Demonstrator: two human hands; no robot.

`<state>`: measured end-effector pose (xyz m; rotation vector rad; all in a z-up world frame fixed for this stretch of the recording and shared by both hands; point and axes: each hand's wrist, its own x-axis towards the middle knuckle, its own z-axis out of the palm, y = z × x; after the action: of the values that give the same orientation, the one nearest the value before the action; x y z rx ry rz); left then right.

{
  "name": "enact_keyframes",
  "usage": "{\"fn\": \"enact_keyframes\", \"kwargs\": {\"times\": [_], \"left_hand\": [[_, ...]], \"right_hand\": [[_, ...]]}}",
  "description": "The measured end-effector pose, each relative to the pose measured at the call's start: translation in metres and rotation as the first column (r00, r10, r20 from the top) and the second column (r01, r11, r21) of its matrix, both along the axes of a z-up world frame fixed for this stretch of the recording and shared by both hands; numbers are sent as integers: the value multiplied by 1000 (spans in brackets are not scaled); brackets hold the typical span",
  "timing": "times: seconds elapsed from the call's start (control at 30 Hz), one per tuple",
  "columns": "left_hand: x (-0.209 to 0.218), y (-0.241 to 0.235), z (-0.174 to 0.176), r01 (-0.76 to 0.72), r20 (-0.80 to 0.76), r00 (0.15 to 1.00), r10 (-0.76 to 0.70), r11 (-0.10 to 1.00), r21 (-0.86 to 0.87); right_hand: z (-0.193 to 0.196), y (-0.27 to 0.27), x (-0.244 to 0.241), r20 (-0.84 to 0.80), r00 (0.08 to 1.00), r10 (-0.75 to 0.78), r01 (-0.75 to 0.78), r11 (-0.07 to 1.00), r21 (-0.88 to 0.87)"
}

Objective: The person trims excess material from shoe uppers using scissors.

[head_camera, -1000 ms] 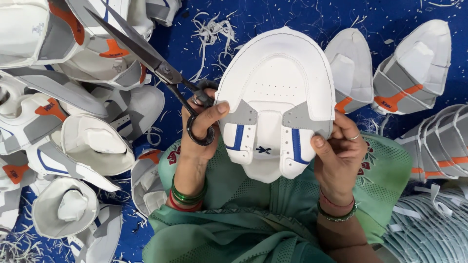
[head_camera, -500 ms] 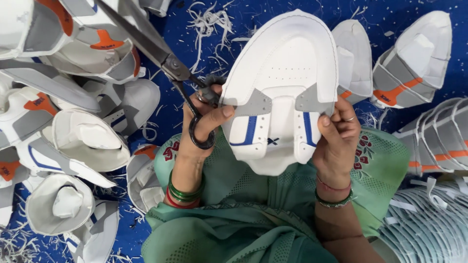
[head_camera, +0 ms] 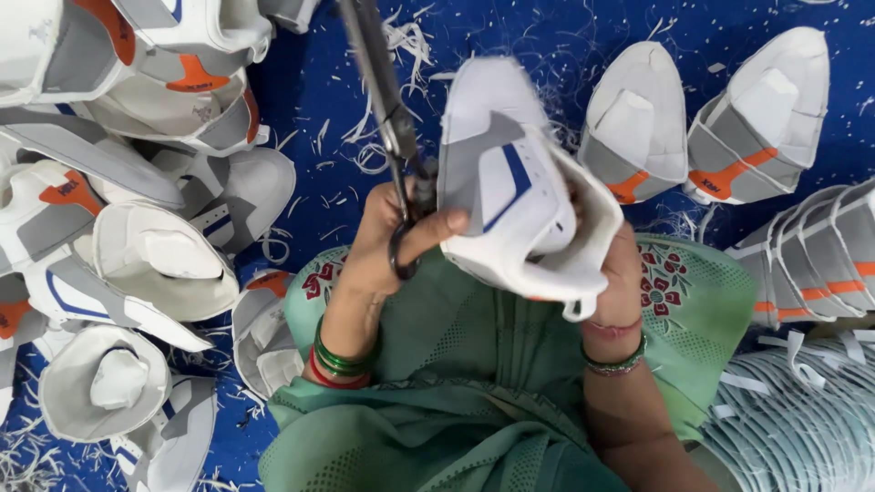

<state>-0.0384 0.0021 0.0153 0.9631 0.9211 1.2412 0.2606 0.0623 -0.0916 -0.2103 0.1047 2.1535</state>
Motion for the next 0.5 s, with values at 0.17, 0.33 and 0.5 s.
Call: {"fn": "enact_keyframes", "kwargs": {"times": [0.17,0.33,0.5], "left_hand": [[4,12,-6,-225,191,948,254,961,-161],[3,15,-8,-359,141,905,401,899,-251],[3,15,-9,-365,182,890,418,892,-265]], "right_hand": [[17,5,-12,105,994,10,5,991,-133],[19,7,-18,232,971,-56,95,983,-159],[17,6,-15,263,961,-89,126,984,-129]]}}
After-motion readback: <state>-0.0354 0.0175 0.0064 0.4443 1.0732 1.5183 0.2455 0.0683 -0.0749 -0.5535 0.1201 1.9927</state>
